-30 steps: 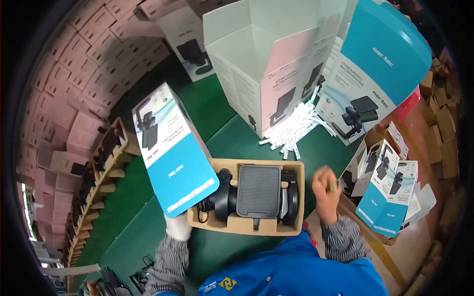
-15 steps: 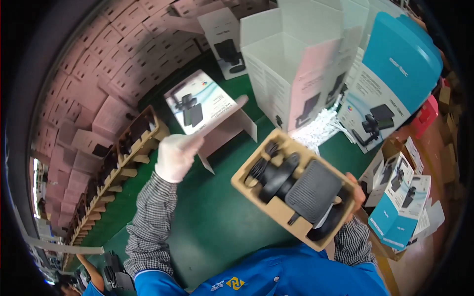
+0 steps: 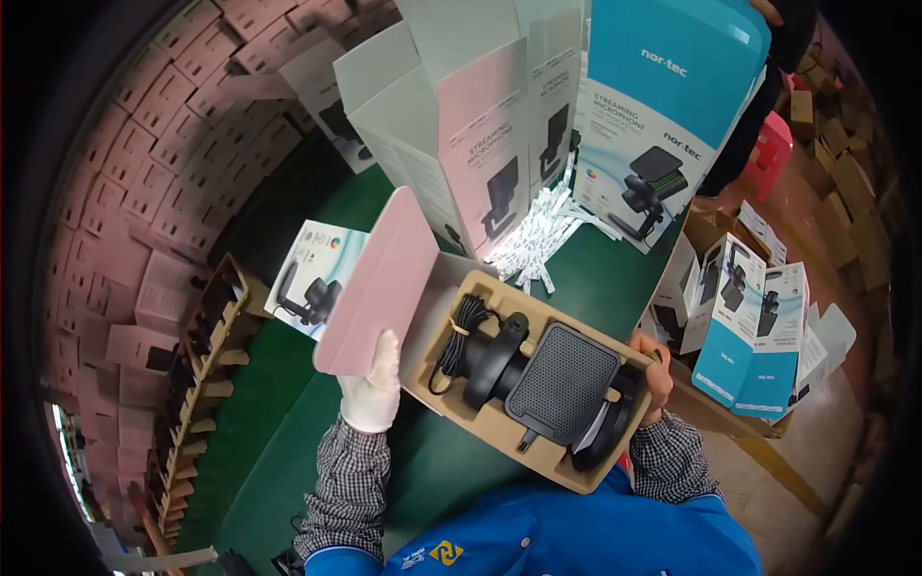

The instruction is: The person packs electronic devices, instruction manuals, and foam packaging inserts into cardboard boxes by hand.

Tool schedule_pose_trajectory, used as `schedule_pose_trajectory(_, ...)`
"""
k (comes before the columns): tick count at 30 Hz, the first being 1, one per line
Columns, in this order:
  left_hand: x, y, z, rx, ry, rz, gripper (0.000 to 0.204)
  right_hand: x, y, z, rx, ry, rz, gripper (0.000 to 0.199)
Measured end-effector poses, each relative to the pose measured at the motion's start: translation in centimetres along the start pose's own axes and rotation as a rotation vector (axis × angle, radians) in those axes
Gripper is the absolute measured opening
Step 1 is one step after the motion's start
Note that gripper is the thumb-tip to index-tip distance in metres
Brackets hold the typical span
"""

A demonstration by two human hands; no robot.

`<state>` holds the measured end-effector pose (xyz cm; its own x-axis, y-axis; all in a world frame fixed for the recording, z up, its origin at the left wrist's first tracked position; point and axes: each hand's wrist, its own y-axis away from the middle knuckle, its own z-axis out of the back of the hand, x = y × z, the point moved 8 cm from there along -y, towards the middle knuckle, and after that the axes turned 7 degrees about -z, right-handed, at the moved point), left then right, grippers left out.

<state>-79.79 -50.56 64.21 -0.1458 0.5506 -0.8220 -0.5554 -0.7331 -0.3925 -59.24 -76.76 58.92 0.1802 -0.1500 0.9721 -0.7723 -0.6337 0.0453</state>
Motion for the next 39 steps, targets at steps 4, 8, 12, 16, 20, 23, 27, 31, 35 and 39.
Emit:
schedule_pose_trajectory(4, 0.7, 0.9, 0.7, 0.089, 0.083, 0.001, 0.050, -1.7, -0.6, -1.7, -0.004, 0.007, -0.015, 0.043)
schedule_pose_trajectory(8, 1.4, 1.4, 2.4, 0.064, 0.089, 0.044, 0.052, -4.2, -1.8, -3.5, 0.001, -0.037, -0.013, 0.042)
schedule_pose_trajectory(12, 2.5, 1.8, 3.7, 0.047, 0.104, 0.104, 0.055, -3.6, -2.8, -6.0, 0.002, -0.103, -0.009, 0.041)
schedule_pose_trajectory(16, 3.7, 1.4, 5.2, 0.040, 0.113, 0.154, 0.059, -4.4, -3.1, -7.8, 0.000, -0.210, -0.012, 0.039)
schedule_pose_trajectory(20, 5.1, 0.5, 6.2, 0.032, 0.119, 0.214, 0.062, -6.8, -3.7, -8.6, 0.009, -0.351, -0.055, 0.038)
schedule_pose_trajectory(23, 6.6, 0.0, 6.4, 0.037, 0.125, 0.273, 0.065, -7.5, -6.0, -10.3, 0.087, -0.361, -0.075, 0.037)
schedule_pose_trajectory(27, 8.6, -1.0, 8.1, -0.001, 0.135, 0.320, 0.065, -9.6, -7.7, -12.2, 0.119, -0.382, -0.039, 0.038)
schedule_pose_trajectory(31, 10.1, -2.0, 8.8, -0.050, 0.184, 0.344, 0.063, -10.7, -9.7, -14.5, 0.126, -0.352, 0.013, 0.038)
schedule_pose_trajectory(35, 10.5, -2.0, 7.7, -0.134, 0.198, 0.376, 0.060, -11.4, -10.6, -15.9, 0.128, -0.231, 0.013, 0.036)
schedule_pose_trajectory(39, 6.9, -2.4, 5.9, -0.551, 0.181, 0.319, 0.059, -12.1, -11.8, -16.4, 0.054, -0.130, 0.065, 0.037)
